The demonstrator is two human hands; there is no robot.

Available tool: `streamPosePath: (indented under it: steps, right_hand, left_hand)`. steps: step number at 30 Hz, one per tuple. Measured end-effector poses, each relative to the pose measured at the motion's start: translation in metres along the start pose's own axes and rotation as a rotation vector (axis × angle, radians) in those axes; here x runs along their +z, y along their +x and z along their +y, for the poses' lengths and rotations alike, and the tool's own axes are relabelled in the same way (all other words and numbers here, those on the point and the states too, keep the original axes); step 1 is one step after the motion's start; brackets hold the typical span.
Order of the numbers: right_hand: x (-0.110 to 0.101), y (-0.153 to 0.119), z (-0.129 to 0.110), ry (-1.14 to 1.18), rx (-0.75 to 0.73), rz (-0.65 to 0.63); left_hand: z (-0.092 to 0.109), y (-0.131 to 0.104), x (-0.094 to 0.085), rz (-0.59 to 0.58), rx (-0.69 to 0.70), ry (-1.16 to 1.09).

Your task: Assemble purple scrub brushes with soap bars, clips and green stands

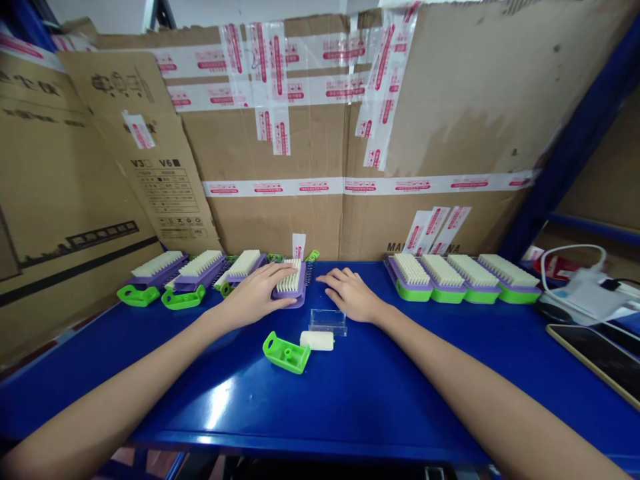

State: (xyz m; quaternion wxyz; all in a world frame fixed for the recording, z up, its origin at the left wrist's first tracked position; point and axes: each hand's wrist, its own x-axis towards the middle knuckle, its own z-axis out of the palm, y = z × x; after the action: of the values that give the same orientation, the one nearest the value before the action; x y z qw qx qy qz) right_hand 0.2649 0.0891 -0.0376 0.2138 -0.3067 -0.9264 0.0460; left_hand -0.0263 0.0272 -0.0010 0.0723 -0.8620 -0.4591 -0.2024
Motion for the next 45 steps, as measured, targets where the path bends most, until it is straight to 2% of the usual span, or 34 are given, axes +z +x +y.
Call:
streamPosePath:
  steps: [11, 17, 22, 30, 36, 45]
  right_hand:
    - [-0.003, 0.0, -0.007, -0.05, 0.019, -0.08]
    - [-0.003, -0.001, -0.01, -0.099, 0.095, -0.032]
    - [-0.006, -0.002, -0.014, -0.196, 0.218, 0.015]
    - [-0.009, -0.002, -0.008, -0.287, 0.349, 0.047]
    - [-0.016, -0.004, -0.009, -0.267, 0.405, 0.026]
    - [-0.022, -0.014, 0.0, -0.323, 0.407, -0.035]
  left_hand:
    - [0.005, -0.003, -0.002, -0.041, 0.045, -0.163]
    - [0.009, -0.002, -0.005, -0.043, 0.059, -0.173]
    - [0.011, -0.001, -0.007, -0.027, 0.074, -0.182]
    - [0.012, -0.001, -0.008, 0.001, 0.1, -0.18]
    - [0.014, -0.001, -0.011, -0.001, 0.1, -0.169]
    - [0.015, -0.001, -0.011, -0.008, 0.116, -0.157]
